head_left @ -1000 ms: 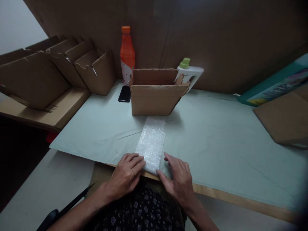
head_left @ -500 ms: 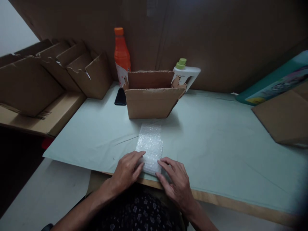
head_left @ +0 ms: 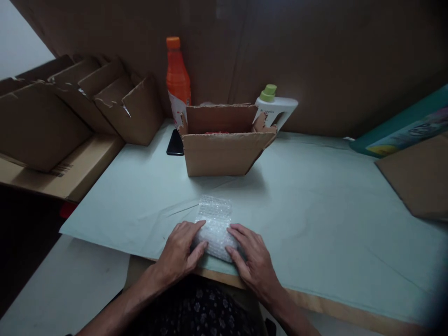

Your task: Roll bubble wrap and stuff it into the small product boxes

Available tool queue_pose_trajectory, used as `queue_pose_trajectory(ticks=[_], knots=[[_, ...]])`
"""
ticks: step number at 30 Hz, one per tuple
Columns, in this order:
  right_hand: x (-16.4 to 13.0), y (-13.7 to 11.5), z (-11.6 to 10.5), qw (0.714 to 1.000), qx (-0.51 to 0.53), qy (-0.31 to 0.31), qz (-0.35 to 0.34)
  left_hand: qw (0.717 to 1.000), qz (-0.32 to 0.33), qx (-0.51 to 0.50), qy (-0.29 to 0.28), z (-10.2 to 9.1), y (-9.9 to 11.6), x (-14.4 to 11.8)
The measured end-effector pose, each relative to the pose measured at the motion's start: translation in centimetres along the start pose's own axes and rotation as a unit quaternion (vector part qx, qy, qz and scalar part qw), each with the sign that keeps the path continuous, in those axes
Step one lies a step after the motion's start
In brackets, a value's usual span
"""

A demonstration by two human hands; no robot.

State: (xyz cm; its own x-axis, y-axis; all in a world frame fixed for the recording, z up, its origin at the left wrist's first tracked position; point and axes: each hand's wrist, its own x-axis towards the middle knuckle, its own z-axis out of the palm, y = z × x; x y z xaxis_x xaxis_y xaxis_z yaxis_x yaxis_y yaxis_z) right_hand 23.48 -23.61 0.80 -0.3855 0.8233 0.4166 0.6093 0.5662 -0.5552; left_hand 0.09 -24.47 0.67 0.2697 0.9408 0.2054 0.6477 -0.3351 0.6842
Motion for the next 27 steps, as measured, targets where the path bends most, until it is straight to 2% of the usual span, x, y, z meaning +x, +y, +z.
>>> queue_pose_trajectory(ticks=[2,5,7,9,11,13,15,17,19,21,23,26,27], knots=[[0.4,-0.2,0.1,0.998,-0.053,0.011,-0.040,0.999,-0.016,0.029,0.016,0.6,-0.4,1.5],[1.2,-0.3,0.5,0.991,-0.093,-0.041,-0.083,0.997,-0.037,0.048,0.038,1.2,-0.7,3.3],[2.0,0.0,0.7,0.991,-0.090,-0.057,-0.081,0.996,-0.069,0.007,0.059,1.1,-0.7,3.6],[2.8,0.8,0.7,0.997,-0.056,-0.044,-0.041,0.982,-0.134,-0.095,0.091,0.8,-0.4,3.1],[3.5,1.4,0.6,0.999,-0.007,-0.029,0.031,0.935,-0.228,-0.244,0.119,0.6,0.2,2.1],[3.7,1.4,0.6,0.992,0.056,-0.034,0.107,0.854,-0.307,-0.400,0.125,0.6,1.0,1.3],[3.6,0.8,0.6,0.973,0.140,-0.068,0.172,0.783,-0.329,-0.515,0.115,1.0,1.9,0.9],[3.3,0.1,0.7,0.950,0.205,-0.105,0.210,0.753,-0.316,-0.568,0.106,1.4,2.5,0.9],[2.9,-0.3,0.6,0.949,0.207,-0.111,0.209,0.752,-0.302,-0.576,0.110,1.7,2.8,1.0],[2.7,-0.1,0.2,0.958,0.187,-0.091,0.199,0.768,-0.300,-0.557,0.099,1.6,2.9,1.2],[2.9,0.5,-0.6,0.948,0.220,-0.100,0.209,0.801,-0.286,-0.524,0.053,1.5,3.0,1.2],[3.6,1.1,-1.9,0.908,0.311,-0.157,0.230,0.851,-0.241,-0.464,-0.040,1.4,3.2,1.4],[4.0,1.1,-2.2,0.903,0.318,-0.175,0.230,0.869,-0.224,-0.437,-0.066,1.4,3.2,1.7]])
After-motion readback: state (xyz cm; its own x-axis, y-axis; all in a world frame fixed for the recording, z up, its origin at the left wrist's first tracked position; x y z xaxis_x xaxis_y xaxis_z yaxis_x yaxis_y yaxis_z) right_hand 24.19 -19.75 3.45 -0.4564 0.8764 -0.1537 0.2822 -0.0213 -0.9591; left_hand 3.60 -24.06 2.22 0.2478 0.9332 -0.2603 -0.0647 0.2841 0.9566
